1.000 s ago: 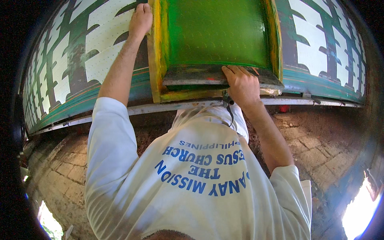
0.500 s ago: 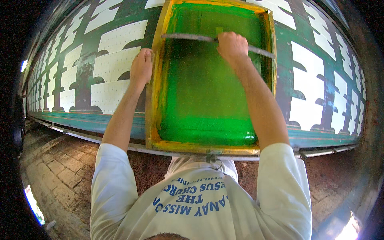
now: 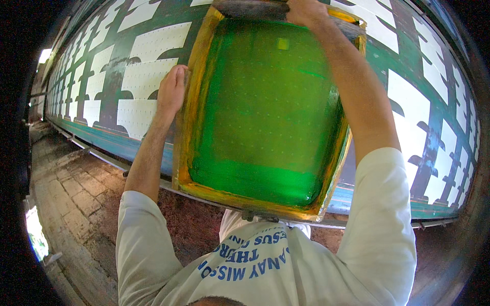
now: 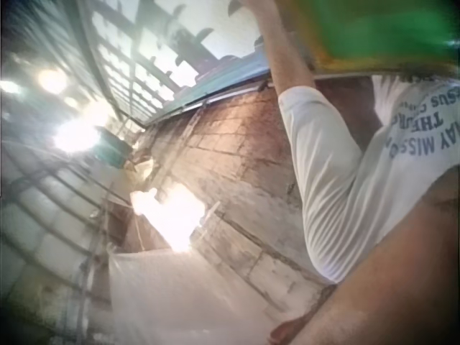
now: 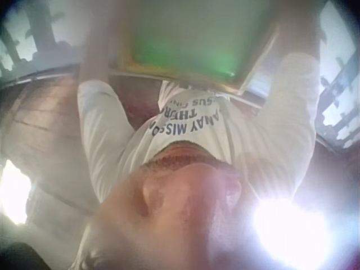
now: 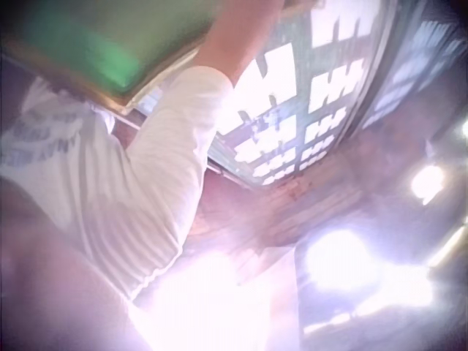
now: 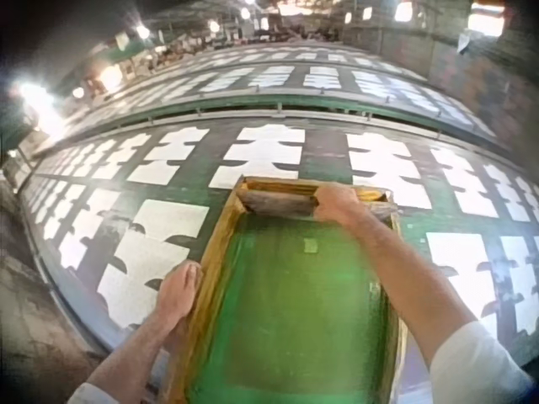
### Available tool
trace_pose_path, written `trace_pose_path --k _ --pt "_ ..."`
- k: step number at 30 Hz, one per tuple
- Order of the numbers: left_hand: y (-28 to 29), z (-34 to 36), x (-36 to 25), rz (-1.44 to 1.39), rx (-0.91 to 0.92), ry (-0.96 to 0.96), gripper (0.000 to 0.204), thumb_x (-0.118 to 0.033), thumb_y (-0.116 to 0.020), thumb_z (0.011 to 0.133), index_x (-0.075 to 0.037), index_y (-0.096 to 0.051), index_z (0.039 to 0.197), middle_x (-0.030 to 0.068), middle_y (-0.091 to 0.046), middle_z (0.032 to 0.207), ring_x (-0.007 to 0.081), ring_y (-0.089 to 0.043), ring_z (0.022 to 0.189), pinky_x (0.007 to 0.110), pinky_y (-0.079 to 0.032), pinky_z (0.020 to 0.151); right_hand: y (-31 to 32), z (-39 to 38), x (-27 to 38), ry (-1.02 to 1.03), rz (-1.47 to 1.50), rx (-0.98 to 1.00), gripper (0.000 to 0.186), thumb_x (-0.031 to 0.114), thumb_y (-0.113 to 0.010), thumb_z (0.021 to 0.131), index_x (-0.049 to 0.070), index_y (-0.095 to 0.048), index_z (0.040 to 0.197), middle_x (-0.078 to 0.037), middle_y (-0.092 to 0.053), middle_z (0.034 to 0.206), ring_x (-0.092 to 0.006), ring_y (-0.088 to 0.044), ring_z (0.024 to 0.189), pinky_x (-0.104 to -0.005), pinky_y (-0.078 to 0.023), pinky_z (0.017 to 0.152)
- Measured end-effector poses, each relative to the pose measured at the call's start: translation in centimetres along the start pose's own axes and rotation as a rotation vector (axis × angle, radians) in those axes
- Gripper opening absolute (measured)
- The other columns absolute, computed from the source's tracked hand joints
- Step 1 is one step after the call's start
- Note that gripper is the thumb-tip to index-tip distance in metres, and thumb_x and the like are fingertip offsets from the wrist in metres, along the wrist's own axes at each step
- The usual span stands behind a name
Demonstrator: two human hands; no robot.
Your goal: The person uses a squeegee to spread green ink across a screen-printing frame and repeatedly presses the frame against a large curved surface to transfer the ink. The person repositions the frame multiple times and continues the printing cycle throughout the clip.
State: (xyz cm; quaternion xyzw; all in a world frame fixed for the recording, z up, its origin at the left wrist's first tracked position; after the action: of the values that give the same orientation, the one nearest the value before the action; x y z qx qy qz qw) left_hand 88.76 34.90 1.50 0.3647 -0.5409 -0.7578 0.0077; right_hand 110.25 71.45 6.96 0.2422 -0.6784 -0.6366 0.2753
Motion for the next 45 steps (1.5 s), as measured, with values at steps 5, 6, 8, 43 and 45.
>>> trace_pose_path --k 5,6,8,43,45 --pt "-0.1 0.0 0.1 0.033 0.008 0.005 0.034 -0.03 -0.041 0.113 -0.006 -0.065 0.118 0.0211 -0.072 0.113 0.0432 -0.067 0.107 0.051 -0.053 0.092 0.3 2.7 -1.2 -0.027 0.038 0.003 0.032 0.021 -0.07 0.08 0.002 -0.079 0.104 -0.025 -0.076 0.105 -0.0416 -0.075 0.1 -0.0531 -0.06 0.086" --pt "-0.1 0.1 0.2 0.033 0.006 -0.004 0.034 -0.03 -0.042 0.112 -0.006 -0.065 0.118 0.0212 -0.072 0.113 0.0432 -0.067 0.107 0.051 -0.053 0.092 0.3 3.2 -1.2 -0.03 0.032 0.025 0.032 0.022 -0.07 0.08 0.001 -0.079 0.102 -0.026 -0.076 0.105 -0.0414 -0.075 0.1 -0.053 -0.06 0.086" --pt "-0.1 0.1 0.3 0.026 0.001 -0.031 0.034 -0.03 -0.042 0.112 -0.006 -0.065 0.118 0.0212 -0.073 0.112 0.0432 -0.067 0.108 0.051 -0.053 0.092 0.0 3.7 -1.3 -0.036 0.015 0.07 0.031 0.022 -0.07 0.08 0.001 -0.079 0.1 -0.026 -0.076 0.105 -0.0409 -0.075 0.101 -0.053 -0.06 0.086" --pt "-1.5 1.3 0.1 0.151 0.153 0.101 0.053 -0.046 -0.036 0.108 -0.01 -0.05 0.143 0.0263 -0.065 0.135 0.0462 -0.064 0.124 0.058 -0.049 0.105 -1.2 -44.9 19.6 -0.027 0.129 0.179 0.013 0.008 -0.069 0.081 0.012 -0.077 0.091 -0.013 -0.074 0.087 -0.0333 -0.076 0.086 -0.0456 -0.062 0.072" --pt "-1.0 0.7 -0.2 0.151 0.155 0.126 0.053 -0.047 -0.035 0.108 -0.009 -0.053 0.141 0.0264 -0.067 0.132 0.047 -0.064 0.122 0.059 -0.05 0.104 -1.6 -45.9 20.3 -0.017 0.084 0.237 0.011 0.009 -0.069 0.081 0.012 -0.076 0.089 -0.013 -0.074 0.086 -0.0318 -0.077 0.085 -0.0447 -0.062 0.069"
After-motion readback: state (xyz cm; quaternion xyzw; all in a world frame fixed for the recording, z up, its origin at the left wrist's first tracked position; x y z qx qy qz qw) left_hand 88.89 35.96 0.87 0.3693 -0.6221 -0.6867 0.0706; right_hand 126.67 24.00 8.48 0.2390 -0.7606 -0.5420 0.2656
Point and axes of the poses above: each hand's wrist, its own z-axis towards the middle knuckle, its own y-axis out of the back of the hand, x = y × z, the point moved 2 cm from there along z, towards the middle knuckle
